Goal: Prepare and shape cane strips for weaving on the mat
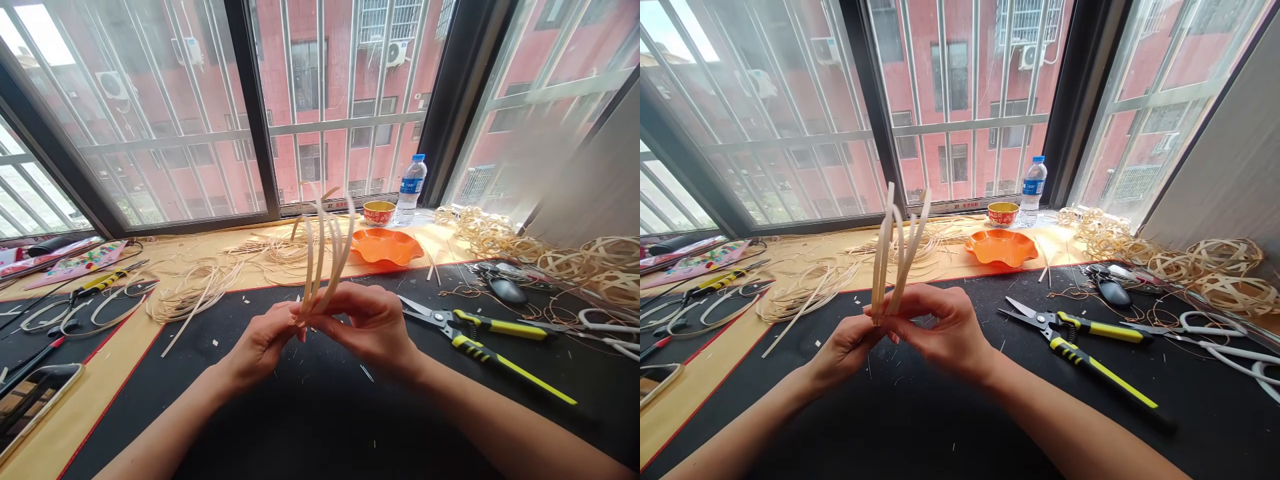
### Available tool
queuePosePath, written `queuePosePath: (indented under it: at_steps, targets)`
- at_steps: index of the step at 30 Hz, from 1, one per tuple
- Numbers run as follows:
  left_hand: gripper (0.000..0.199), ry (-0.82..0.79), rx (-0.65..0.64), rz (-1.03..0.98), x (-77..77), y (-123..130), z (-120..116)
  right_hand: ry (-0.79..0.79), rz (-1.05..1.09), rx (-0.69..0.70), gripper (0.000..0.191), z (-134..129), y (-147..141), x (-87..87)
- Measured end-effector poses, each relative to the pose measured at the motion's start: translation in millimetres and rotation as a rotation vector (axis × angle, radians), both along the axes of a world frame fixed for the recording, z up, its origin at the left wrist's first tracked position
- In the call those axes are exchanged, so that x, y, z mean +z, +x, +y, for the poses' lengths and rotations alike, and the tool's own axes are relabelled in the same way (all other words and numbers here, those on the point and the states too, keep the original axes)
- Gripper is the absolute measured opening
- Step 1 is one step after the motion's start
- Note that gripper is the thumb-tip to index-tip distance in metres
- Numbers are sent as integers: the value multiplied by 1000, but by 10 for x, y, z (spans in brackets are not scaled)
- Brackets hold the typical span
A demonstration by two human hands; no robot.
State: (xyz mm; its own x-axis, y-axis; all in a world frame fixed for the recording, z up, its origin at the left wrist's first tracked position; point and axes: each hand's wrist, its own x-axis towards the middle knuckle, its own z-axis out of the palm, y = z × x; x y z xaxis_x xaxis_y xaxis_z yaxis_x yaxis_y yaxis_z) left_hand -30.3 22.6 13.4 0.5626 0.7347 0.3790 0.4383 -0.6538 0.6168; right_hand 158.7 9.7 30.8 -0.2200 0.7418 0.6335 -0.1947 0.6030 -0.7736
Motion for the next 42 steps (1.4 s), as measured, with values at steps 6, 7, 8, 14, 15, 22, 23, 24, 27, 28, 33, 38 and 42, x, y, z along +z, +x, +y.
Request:
queuePosePath:
  at_steps: [6, 7, 8, 14, 15, 22, 23, 24, 27, 28, 33, 38, 42]
  targets:
    - [35, -190, -45, -55, 12, 30, -79, -243, 1, 237, 31, 17, 13, 45]
    - [36, -249, -66, -56, 25, 45, -95, -275, -27, 269, 30, 47, 24, 52]
    - [37, -317, -91, -58, 41, 61, -110, -298, -50, 279, 28, 81, 34, 56]
    - [27, -737, -177, -244, 154, 138, -144, -427, -7, 147, 25, 267, 61, -7]
    - [27, -761, -177, -268, 163, 142, -141, -440, 1, 139, 26, 283, 65, -19]
    - [26, -747, -32, -316, 74, 176, -117, -470, -26, 186, 25, 279, 80, -29]
    - [28, -771, -29, -360, 42, 183, -111, -487, -22, 191, 25, 275, 72, -35]
    - [29, -797, -27, -401, 10, 188, -103, -508, -18, 191, 27, 275, 63, -45]
    - [32, -844, -12, -463, -73, 186, -66, -560, -7, 156, 32, 301, 35, -105]
    - [33, -842, -7, -464, -88, 180, -51, -568, -5, 134, 32, 315, 28, -127]
    - [28, -782, -28, -411, -83, 150, -6, -564, 2, 75, 28, 346, 18, -173]
    - [24, -706, 29, -357, -104, 159, 6, -533, -52, 167, 25, 316, 3, -184]
    - [28, -724, 30, -322, -131, 137, 36, -528, -102, 175, 25, 355, 11, -240]
